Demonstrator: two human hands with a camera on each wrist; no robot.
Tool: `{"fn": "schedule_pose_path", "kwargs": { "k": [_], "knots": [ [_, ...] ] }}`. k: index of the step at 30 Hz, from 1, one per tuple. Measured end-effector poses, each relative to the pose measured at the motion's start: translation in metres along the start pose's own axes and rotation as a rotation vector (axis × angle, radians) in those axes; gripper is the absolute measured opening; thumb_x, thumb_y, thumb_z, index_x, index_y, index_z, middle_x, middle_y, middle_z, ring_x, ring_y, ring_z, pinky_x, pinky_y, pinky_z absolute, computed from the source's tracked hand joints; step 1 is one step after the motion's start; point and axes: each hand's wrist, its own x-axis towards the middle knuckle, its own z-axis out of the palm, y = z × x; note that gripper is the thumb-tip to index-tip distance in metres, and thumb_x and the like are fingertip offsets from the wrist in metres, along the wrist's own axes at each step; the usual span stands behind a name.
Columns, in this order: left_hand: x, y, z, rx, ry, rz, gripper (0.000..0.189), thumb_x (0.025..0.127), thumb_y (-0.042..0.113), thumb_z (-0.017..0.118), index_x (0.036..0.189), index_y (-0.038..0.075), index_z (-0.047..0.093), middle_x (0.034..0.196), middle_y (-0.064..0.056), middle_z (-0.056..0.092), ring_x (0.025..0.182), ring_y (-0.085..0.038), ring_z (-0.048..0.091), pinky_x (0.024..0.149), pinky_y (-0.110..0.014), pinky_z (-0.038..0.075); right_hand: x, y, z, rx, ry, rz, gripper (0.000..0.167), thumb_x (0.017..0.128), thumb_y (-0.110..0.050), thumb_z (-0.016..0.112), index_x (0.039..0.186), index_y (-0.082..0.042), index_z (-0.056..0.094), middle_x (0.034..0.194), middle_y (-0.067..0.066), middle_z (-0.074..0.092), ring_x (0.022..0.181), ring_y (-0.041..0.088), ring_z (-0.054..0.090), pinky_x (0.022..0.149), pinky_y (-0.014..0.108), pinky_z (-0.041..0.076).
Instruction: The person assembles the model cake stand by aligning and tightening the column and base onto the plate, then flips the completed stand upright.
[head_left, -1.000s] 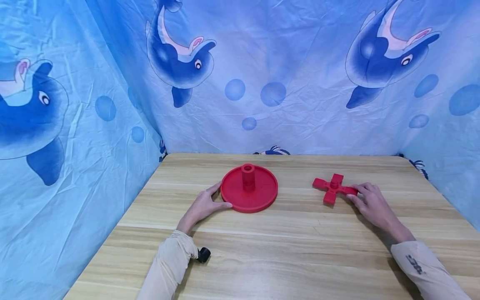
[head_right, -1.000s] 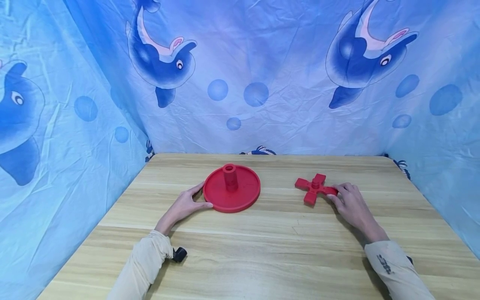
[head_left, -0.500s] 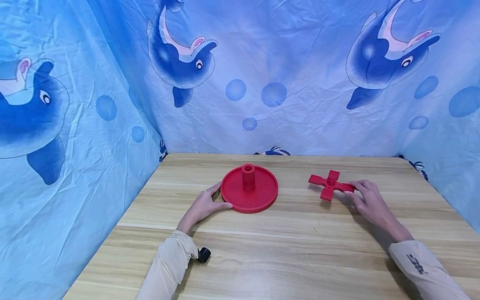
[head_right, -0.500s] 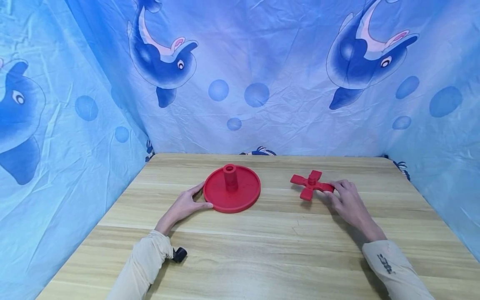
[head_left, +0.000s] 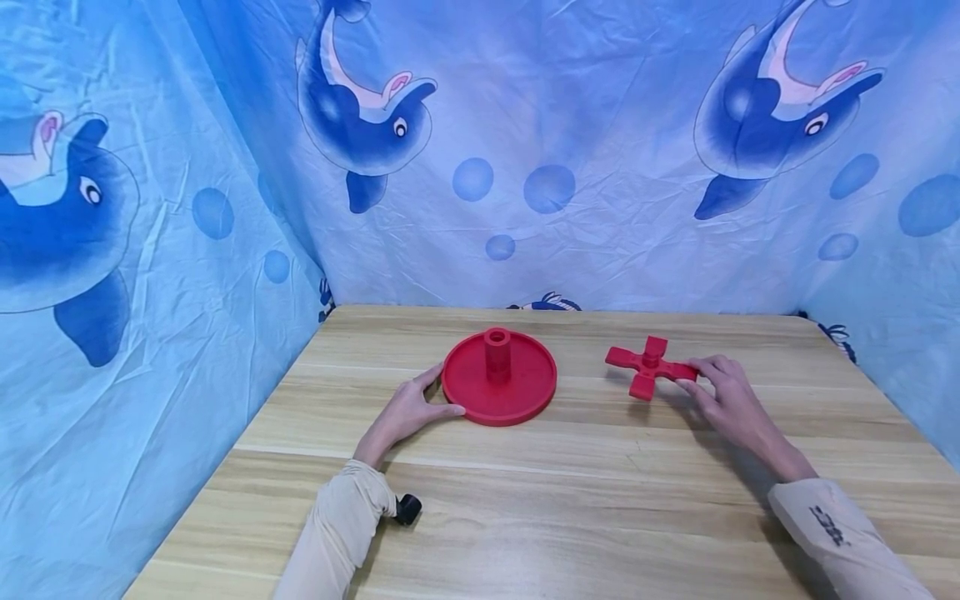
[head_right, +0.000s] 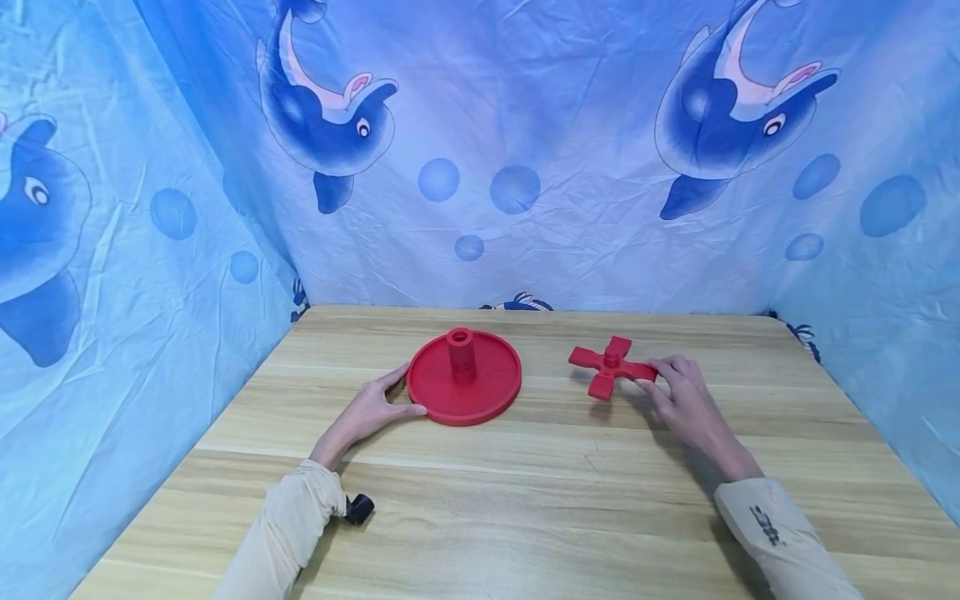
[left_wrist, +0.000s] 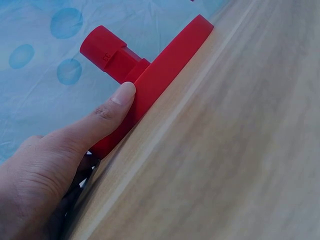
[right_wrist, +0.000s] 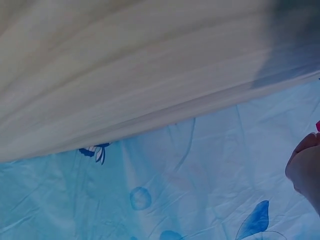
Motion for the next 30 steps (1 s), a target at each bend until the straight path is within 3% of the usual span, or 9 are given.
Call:
{"fn": "schedule_pose_path", "kwargs": {
  "k": [30],
  "knots": [
    [0.0, -0.001, -0.001, 0.0, 0.001, 0.007, 0.102, 0.078, 0.056, 0.088, 0.16, 0.017, 0.042, 0.158, -0.005, 0.047, 0.147, -0.027, 0.039, 0.118, -0.05, 0.035, 0.019, -0.031, 0.023, 0.095, 0.044, -0.125, 0.03, 0.089, 0.003, 0.078, 0.116, 0.012, 0.069, 0.102, 0.022, 0.062, 0.099, 0.04, 0.052, 0.077, 0.047, 0.04]
  ]
}}
